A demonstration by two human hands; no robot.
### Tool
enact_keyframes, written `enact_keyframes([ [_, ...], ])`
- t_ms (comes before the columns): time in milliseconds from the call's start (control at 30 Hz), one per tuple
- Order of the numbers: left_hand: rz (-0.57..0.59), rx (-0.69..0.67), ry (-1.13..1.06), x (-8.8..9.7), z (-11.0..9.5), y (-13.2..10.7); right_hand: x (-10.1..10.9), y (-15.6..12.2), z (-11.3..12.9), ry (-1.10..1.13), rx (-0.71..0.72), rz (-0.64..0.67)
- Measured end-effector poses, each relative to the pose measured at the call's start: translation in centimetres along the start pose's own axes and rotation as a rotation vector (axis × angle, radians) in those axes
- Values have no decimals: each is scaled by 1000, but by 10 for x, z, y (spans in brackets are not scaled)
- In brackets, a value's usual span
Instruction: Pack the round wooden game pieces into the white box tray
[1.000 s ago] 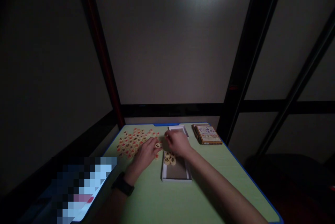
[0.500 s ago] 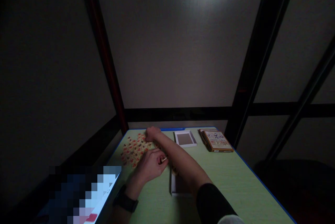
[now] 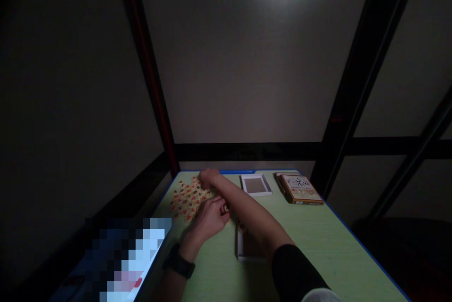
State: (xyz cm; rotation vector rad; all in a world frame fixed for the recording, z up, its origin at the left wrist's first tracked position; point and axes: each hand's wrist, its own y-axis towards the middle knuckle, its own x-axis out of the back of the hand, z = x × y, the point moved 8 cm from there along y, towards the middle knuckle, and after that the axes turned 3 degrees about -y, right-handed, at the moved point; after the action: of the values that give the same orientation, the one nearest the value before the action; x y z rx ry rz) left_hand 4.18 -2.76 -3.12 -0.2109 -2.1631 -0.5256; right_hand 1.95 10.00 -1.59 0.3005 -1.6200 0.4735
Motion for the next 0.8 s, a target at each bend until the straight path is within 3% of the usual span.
enact_keyframes([
  [200, -19, -59, 16, -2, -5, 0, 27, -36, -20, 118, 74, -193],
  [400, -32, -91, 21, -6, -11, -3, 36, -137, -59, 205, 133, -373],
  [533, -15, -106, 39, -11, -13, -5, 10, -213, -52, 312, 271, -370],
  [600, -15, -106, 44, -14, -13, -5, -7, -238, -46, 386, 264, -340],
  [700, -22, -105, 62, -18, -13, -5, -31, -253, -40, 431, 171, -306],
  [800, -7, -108, 84, -21, -14, -5, -50, -252, -35, 446, 111, -284],
])
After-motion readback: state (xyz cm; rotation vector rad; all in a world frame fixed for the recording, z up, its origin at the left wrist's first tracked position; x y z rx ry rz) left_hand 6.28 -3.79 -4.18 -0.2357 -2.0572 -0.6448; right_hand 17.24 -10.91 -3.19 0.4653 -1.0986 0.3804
